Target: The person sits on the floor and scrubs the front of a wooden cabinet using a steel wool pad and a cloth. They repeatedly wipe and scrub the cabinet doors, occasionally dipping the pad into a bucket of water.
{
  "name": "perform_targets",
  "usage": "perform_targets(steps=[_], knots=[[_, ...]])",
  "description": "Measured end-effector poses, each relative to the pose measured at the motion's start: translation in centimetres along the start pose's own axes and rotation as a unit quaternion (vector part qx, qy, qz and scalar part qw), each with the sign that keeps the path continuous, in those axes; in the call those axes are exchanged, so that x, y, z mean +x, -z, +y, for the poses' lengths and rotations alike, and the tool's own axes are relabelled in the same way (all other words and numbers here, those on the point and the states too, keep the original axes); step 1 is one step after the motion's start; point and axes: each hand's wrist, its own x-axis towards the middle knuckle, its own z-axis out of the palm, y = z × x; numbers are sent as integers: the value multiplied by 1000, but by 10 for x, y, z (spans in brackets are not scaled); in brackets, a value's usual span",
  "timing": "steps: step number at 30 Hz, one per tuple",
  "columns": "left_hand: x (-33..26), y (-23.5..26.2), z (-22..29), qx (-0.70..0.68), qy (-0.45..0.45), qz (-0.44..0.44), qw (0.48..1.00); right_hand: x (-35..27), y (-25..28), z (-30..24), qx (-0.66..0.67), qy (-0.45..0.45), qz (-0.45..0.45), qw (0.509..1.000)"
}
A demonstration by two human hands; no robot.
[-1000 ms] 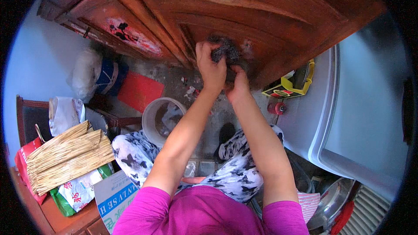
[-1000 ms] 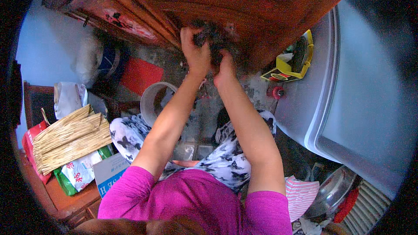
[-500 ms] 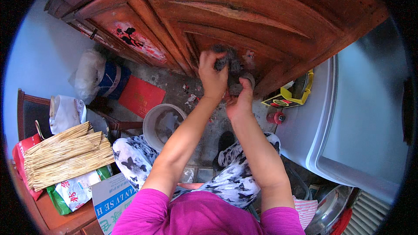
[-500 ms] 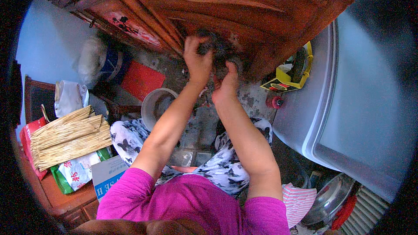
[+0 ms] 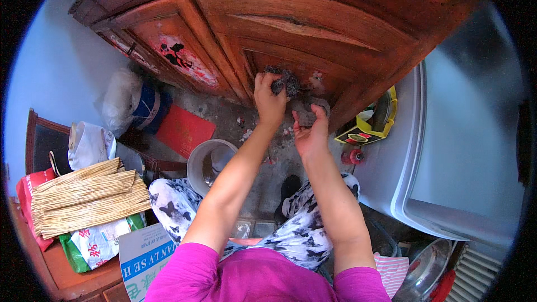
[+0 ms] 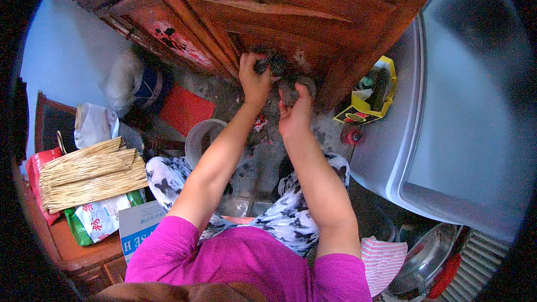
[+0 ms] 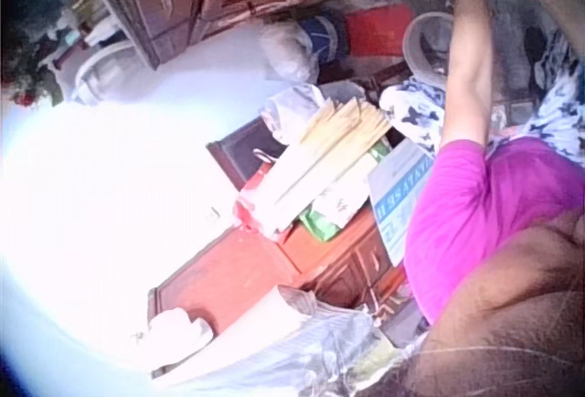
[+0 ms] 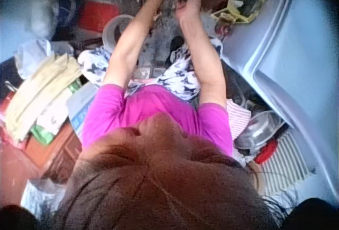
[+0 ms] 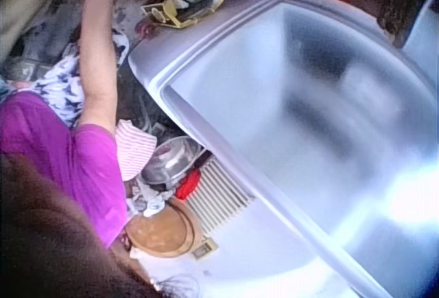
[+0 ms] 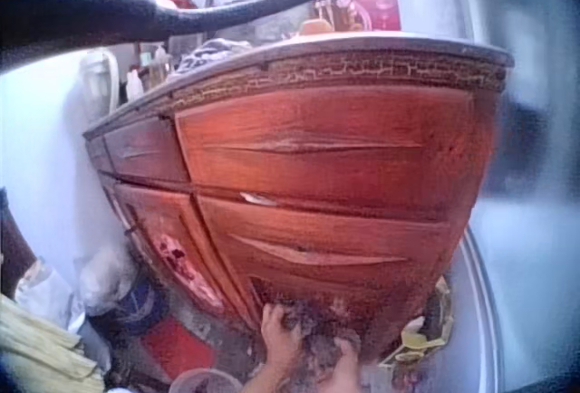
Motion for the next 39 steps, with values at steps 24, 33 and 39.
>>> perform_targets(steps=[24,33,39], knots=[[-2,-17,2,-71,77,128,986,-18,6,-4,3,24,-10,1000],[-19,-36,28,-28,-1,-12,1000,2,24,-20,10,49,1,999],[-21,-41,21,-73,57,125,988,-21,7,-10,34,13,8,999]])
